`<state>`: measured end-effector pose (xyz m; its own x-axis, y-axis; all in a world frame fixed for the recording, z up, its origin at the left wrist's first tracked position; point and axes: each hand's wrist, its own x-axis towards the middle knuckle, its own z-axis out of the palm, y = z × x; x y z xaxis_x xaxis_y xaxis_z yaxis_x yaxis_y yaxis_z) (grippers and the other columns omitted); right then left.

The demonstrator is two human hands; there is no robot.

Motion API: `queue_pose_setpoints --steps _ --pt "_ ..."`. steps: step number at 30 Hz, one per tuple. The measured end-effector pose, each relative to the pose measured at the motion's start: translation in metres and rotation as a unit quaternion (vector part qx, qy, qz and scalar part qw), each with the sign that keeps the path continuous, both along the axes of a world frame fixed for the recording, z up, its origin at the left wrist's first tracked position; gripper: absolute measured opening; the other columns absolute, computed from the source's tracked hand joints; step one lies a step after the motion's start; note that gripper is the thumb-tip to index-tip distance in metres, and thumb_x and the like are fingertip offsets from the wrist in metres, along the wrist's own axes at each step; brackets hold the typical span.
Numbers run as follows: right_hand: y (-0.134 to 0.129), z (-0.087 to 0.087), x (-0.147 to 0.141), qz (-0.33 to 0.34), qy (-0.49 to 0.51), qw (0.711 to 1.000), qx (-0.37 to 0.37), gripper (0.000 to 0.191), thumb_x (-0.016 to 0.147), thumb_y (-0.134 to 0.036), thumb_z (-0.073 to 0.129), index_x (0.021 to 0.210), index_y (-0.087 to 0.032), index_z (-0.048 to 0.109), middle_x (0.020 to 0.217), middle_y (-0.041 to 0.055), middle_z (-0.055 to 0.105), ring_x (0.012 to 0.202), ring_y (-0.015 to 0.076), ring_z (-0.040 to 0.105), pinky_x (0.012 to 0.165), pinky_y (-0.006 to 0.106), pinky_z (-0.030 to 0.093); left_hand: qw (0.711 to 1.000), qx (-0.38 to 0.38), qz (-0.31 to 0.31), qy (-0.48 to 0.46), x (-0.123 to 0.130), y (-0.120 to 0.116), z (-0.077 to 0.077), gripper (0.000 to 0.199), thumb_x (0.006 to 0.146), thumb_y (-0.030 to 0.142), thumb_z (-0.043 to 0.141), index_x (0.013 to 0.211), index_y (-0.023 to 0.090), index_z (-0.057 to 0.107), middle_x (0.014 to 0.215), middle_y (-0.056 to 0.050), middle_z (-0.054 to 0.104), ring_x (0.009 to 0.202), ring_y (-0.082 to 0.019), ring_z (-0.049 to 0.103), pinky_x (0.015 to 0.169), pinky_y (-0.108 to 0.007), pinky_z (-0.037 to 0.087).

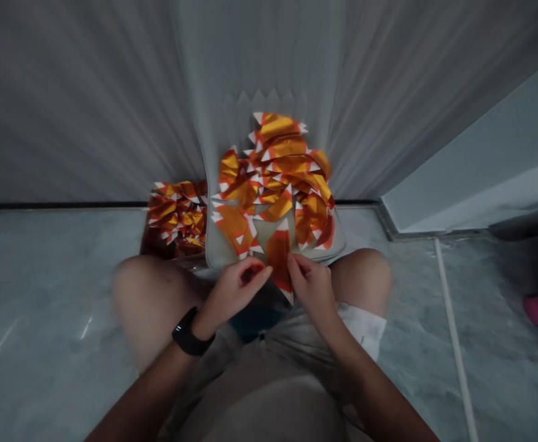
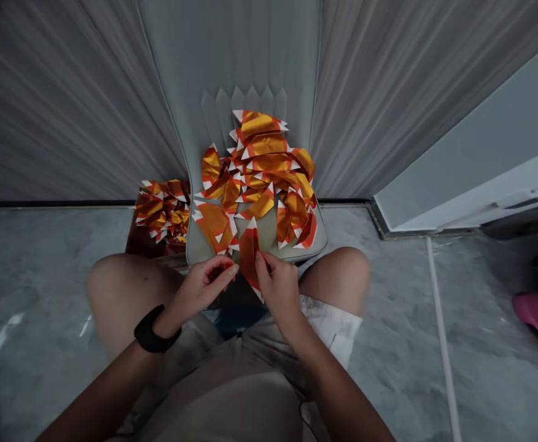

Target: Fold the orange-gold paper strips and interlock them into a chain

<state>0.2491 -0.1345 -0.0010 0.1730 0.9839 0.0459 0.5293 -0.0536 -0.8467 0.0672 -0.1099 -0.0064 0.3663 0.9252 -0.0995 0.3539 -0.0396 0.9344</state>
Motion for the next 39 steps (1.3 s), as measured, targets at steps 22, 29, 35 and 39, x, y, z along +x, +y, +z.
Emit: queue_pose_setpoints --steps 22,29,35,39 --pt "-0.017 -0.006 -0.001 0.018 0.124 0.992 -0.011 0.029 0.091 -0.040 0.059 0.097 -0.020 0.080 0.087 0.0032 0.080 0.075 0.0216 0.073 0.067 0.027 0.053 0.996 -0.022 -0.066 -0.052 0.009 -0.007 -0.026 0.025 0.092 0.042 0.062 0.097 0.018 0.066 0.085 -0.003 0.068 0.074 -0.015 0.066 0.065 -0.024 0.056" --pt "-0.005 -0.019 0.016 -0.019 0.102 0.994 -0.027 0.033 0.088 -0.046 0.061 0.086 -0.019 0.080 0.076 0.0046 0.078 0.070 0.0223 0.071 0.061 0.027 0.050 0.998 -0.040 -0.044 -0.025 0.001 -0.004 -0.018 0.029 0.096 0.046 0.055 0.089 0.019 0.063 0.072 0.001 0.062 0.058 -0.011 0.060 0.052 -0.020 0.050" --pt "-0.004 -0.027 0.012 0.029 0.185 0.981 -0.049 0.035 0.083 -0.050 0.067 0.088 -0.018 0.080 0.080 0.0042 0.078 0.071 0.0209 0.071 0.065 0.027 0.055 0.997 -0.055 -0.017 -0.057 -0.003 -0.001 -0.015 0.030 0.096 0.048 0.053 0.093 0.019 0.061 0.076 0.001 0.059 0.058 -0.011 0.057 0.050 -0.021 0.048" --pt "-0.010 -0.022 0.002 0.056 0.174 0.981 -0.066 0.032 0.084 -0.048 0.067 0.082 -0.018 0.078 0.076 0.0032 0.077 0.070 0.0201 0.071 0.062 0.026 0.054 0.997 -0.042 0.009 -0.059 -0.003 -0.001 -0.016 0.031 0.097 0.048 0.051 0.095 0.019 0.060 0.078 0.001 0.057 0.058 -0.011 0.055 0.051 -0.021 0.047"
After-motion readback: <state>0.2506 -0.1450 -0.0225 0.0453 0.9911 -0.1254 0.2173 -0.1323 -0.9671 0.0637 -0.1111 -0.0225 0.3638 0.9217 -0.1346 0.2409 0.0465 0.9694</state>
